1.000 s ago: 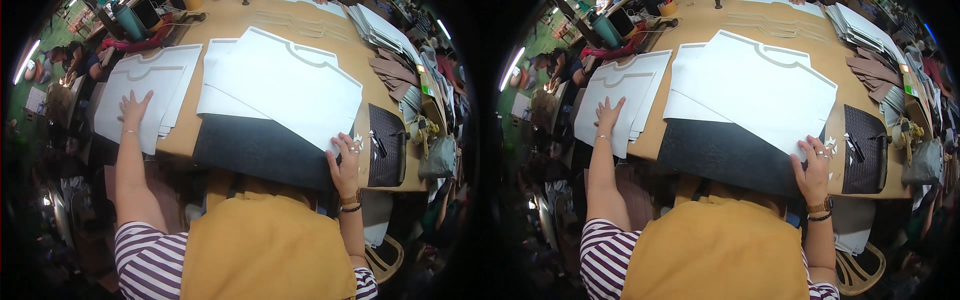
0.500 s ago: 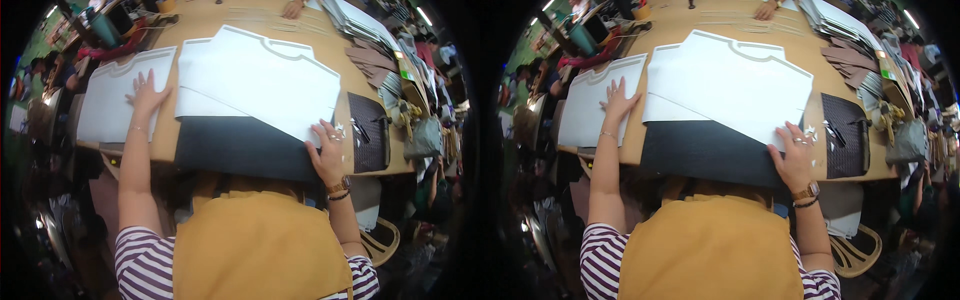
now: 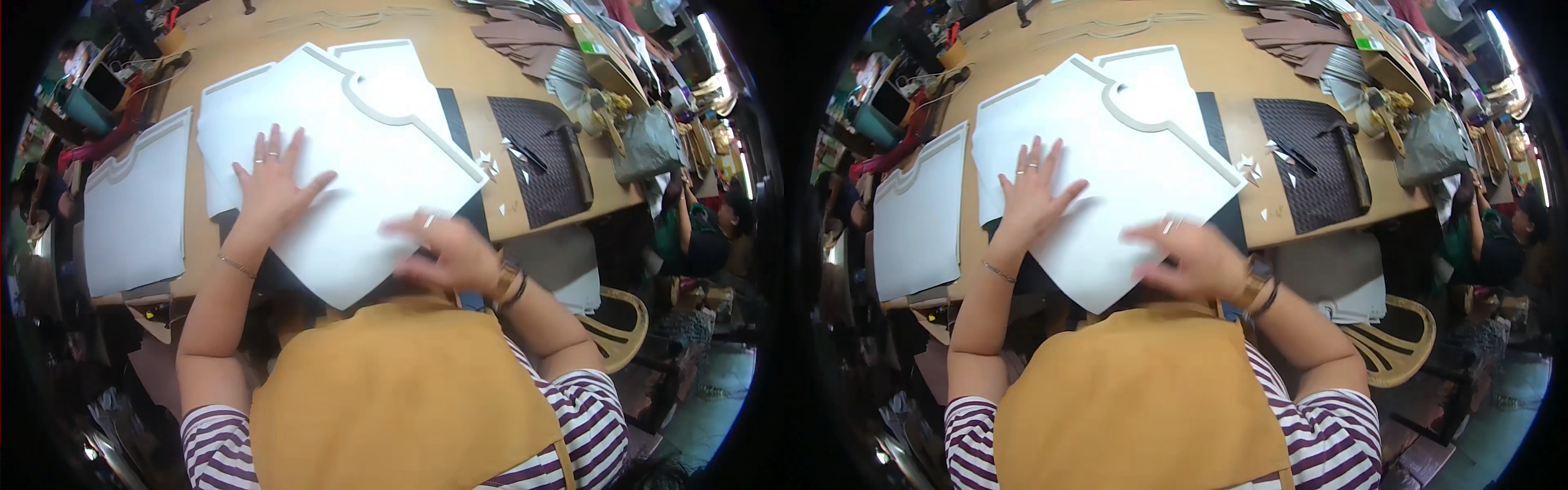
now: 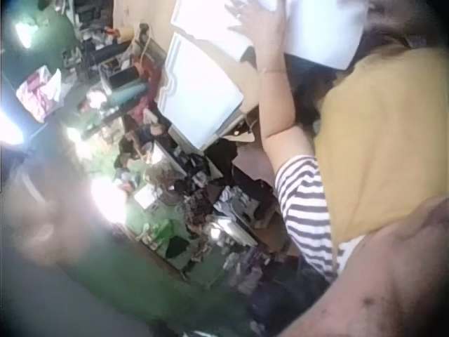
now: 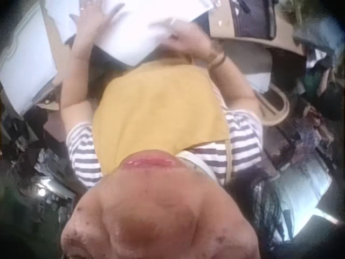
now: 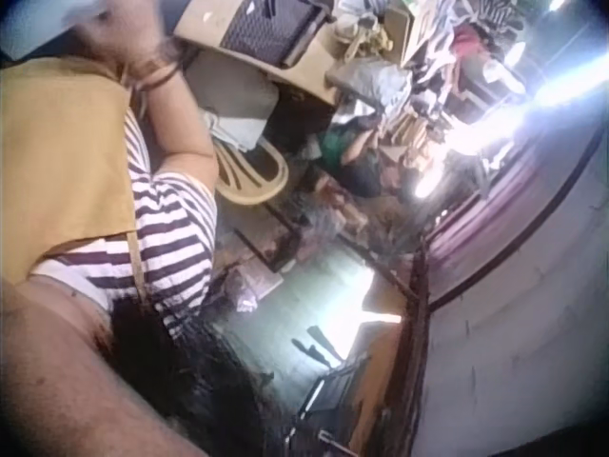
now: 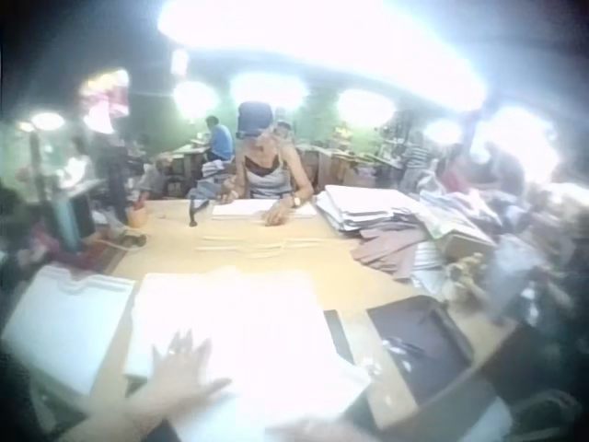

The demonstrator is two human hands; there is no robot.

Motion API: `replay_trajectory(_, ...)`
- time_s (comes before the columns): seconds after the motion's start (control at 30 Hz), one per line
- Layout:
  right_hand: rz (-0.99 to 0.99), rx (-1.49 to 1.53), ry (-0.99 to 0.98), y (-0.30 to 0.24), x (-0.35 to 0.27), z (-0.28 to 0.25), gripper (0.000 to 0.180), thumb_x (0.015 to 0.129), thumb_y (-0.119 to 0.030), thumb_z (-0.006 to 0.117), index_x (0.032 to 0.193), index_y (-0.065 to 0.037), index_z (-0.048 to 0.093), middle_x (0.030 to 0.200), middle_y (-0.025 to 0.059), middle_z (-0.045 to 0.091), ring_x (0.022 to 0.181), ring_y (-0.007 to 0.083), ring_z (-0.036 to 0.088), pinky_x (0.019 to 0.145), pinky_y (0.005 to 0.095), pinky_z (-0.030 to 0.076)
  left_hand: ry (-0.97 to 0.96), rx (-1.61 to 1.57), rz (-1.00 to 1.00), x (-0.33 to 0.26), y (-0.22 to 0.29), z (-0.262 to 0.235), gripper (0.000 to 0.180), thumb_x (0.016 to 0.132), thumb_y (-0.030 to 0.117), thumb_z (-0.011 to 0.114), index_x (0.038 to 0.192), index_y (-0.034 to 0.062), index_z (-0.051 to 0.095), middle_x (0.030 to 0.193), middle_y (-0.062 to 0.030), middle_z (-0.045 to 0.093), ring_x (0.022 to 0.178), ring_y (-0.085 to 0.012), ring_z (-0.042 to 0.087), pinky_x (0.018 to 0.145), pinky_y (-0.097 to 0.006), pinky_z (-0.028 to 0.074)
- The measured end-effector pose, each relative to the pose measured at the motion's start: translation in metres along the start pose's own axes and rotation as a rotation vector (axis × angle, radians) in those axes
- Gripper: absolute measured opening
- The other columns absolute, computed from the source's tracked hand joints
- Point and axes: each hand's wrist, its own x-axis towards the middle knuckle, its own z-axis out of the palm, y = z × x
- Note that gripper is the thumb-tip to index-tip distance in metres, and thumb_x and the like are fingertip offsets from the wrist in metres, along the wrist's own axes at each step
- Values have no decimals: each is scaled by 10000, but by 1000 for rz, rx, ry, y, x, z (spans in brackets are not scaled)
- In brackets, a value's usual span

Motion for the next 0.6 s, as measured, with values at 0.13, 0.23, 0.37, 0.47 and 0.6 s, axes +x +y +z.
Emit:
replay_trajectory(0.13, 348, -395, 428, 102, -33, -70, 304, 880, -175, 652, 1156, -51, 629, 1105, 172, 663, 1016, 332, 632, 884, 398, 505, -77, 14, 172, -3, 5, -8, 997, 751, 722, 613, 1536, 219, 262, 1590, -218, 162, 1479, -397, 107, 1093, -709, 111)
replay_trajectory(0.23, 292, -800, 431, 168, -81, -110, 285, 898, -147, 611, 1162, -40, 616, 1123, 175, 652, 1016, 345, 617, 892, 416, 493, -182, -35, 370, 1, -18, -21, 981, 723, 698, 650, 1517, 223, 322, 1600, -188, 157, 1478, -408, 93, 1112, -686, 105)
replay_trajectory(0.37, 345, -765, 314, 177, -90, -123, 279, 905, -106, 571, 1173, -35, 604, 1128, 180, 645, 1014, 361, 609, 883, 418, 495, -133, -96, 540, -24, -1, -11, 902, 753, 671, 636, 1479, 195, 395, 1598, -175, 178, 1466, -422, 134, 1106, -688, 111)
replay_trajectory(0.47, 434, -728, 376, 185, -84, -125, 272, 908, -78, 528, 1163, -32, 612, 1103, 202, 646, 1012, 377, 609, 869, 418, 502, -160, -188, 715, -67, 58, -17, 869, 777, 664, 621, 1465, 179, 405, 1591, -183, 190, 1456, -420, 172, 1086, -697, 151)
replay_trajectory(0.6, 547, -304, 526, 171, -63, -120, 272, 957, -150, 537, 1189, -24, 606, 1089, 159, 662, 942, 271, 649, 830, 331, 509, -205, -222, 813, -90, 92, 7, 801, 829, 536, 620, 1499, 202, 337, 1586, -170, 215, 1455, -389, 209, 1078, -704, 170)
